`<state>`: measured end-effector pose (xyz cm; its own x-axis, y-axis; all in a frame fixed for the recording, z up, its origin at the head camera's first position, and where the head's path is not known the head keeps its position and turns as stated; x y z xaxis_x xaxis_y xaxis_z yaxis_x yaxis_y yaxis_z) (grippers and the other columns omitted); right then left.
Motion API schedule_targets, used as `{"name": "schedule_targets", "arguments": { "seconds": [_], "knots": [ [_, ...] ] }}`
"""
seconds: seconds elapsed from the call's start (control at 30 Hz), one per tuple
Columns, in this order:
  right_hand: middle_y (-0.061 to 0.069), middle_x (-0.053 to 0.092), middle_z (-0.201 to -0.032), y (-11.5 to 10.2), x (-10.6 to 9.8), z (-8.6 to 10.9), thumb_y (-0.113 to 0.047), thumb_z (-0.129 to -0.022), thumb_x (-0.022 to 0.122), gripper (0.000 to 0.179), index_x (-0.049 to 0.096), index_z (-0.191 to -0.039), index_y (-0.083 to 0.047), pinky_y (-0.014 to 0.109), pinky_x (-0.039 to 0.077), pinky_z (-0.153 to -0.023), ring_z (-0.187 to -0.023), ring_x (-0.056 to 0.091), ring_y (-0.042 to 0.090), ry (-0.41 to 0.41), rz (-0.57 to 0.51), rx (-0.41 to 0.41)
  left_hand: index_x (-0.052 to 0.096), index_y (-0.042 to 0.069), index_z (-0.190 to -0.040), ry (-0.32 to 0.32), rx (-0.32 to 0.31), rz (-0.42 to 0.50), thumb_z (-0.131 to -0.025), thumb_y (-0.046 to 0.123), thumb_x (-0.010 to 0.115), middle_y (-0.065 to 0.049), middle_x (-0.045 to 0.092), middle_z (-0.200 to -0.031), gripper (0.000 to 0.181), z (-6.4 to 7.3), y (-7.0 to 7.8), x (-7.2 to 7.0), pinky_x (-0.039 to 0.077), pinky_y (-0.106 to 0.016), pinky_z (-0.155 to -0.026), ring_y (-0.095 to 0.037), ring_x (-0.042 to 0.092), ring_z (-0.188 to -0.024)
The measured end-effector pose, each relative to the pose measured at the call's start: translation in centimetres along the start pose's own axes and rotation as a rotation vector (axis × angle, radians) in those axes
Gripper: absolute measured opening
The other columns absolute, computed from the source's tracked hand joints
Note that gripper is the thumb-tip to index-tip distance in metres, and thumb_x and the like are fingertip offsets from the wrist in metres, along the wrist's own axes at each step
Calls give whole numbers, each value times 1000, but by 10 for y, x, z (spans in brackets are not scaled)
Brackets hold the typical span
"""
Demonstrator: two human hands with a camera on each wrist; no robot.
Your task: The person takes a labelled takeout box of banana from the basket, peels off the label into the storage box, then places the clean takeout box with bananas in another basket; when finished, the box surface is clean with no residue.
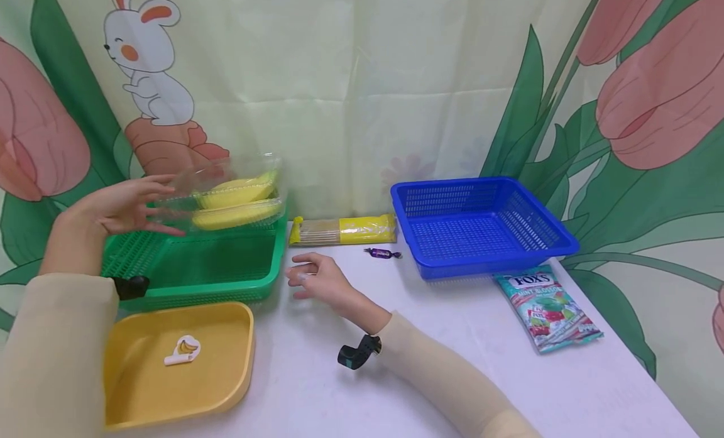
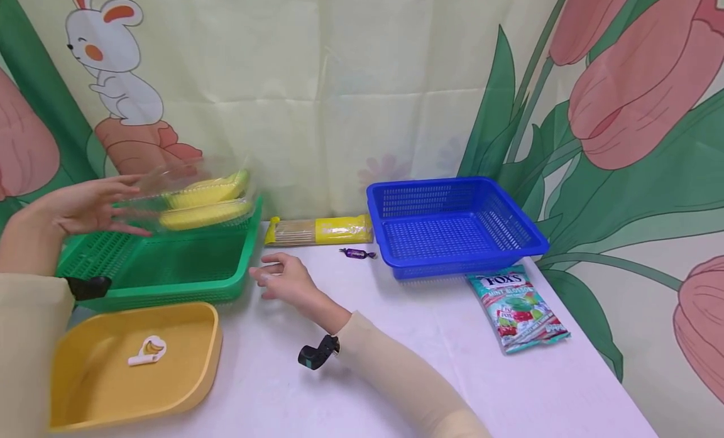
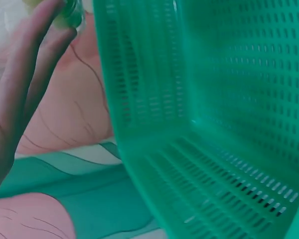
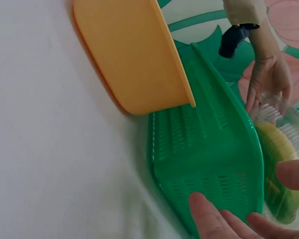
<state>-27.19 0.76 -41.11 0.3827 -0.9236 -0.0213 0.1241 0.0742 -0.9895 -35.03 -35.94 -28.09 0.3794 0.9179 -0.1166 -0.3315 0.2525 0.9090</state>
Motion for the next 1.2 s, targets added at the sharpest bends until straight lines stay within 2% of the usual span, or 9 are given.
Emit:
{"name": "schedule_targets", "arguments": {
  "seconds": [0.23, 0.33, 0.4, 0.47, 0.63, 0.77, 0.87, 1.0, 1.2],
  "knots": [
    [20, 68, -142, -4, 17, -9, -25, -104, 70, 59, 49, -153, 0, 41, 69, -81, -129, 70, 38, 20, -64, 17, -23, 44, -164, -17, -19, 103, -116, 34, 39, 3, -23, -179, 79, -6, -17, -24, 62, -54, -101, -10, 74, -106],
    [20, 67, -143, -4, 23, -10, -23, -104, 71, 57, 50, -152, -1, 43, 68, -82, -126, 71, 36, 35, -107, 26, -25, 45, -163, -41, -25, 216, -116, 29, 38, 9, 23, -172, 80, -5, -27, -32, 61, -58, -102, -14, 76, -106],
    [20, 68, -142, -4, 27, -12, -21, -104, 70, 55, 51, -151, -2, 44, 68, -85, -123, 73, 33, 43, -130, 26, -26, 43, -163, -59, -15, 254, -116, 26, 37, 14, 53, -147, 80, -5, -33, -36, 61, -60, -101, -17, 76, -107],
    [20, 69, -141, -4, 30, -13, -20, -104, 70, 53, 52, -150, -1, 45, 67, -87, -119, 75, 31, 49, -147, 21, -25, 42, -164, -64, -6, 267, -116, 23, 37, 18, 65, -121, 80, -6, -37, -38, 61, -61, -98, -19, 76, -107],
    [20, 70, -139, -2, 33, -18, -19, -104, 70, 49, 56, -147, 0, 44, 67, -89, -117, 77, 31, 61, -158, 12, -20, 41, -166, -52, -13, 194, -116, 22, 37, 20, 67, -121, 78, -13, -41, -39, 63, -59, -97, -16, 75, -107],
    [19, 72, -137, 2, 34, -20, -18, -104, 70, 47, 58, -145, 0, 42, 67, -88, -117, 77, 29, 66, -148, 5, -19, 42, -167, -39, -44, 154, -116, 24, 38, 13, 47, -149, 78, -19, -46, -38, 61, -60, -101, -12, 74, -107],
    [18, 73, -134, 2, 35, -20, -16, -104, 69, 45, 60, -144, 1, 41, 67, -89, -117, 76, 28, 73, -151, 2, -20, 42, -166, -37, -63, 133, -116, 25, 38, 13, 44, -149, 78, -21, -51, -38, 60, -58, -103, -11, 73, -107],
    [22, 72, -134, 0, 36, -19, -13, -105, 67, 42, 60, -143, 3, 40, 66, -92, -119, 75, 27, 72, -171, 1, -21, 40, -166, -41, -76, 107, -116, 26, 37, 20, 52, -129, 78, -23, -57, -37, 59, -59, -106, -11, 72, -107],
    [27, 69, -137, -2, 37, -19, -13, -106, 65, 41, 60, -142, 5, 38, 66, -93, -117, 76, 25, 56, -158, -2, -18, 40, -167, -25, -72, 83, -116, 25, 38, 7, 25, -151, 77, -21, -62, -34, 58, -59, -106, -7, 71, -105]
  ]
}}
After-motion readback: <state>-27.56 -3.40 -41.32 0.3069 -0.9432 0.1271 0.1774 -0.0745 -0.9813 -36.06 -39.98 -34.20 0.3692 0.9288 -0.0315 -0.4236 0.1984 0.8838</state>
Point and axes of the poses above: each hand's wrist, its own z-axis away from the middle knuckle, its own x-axis out of the palm, y = z × x, the point moved 1 cm from there along -z, towards the middle knuckle
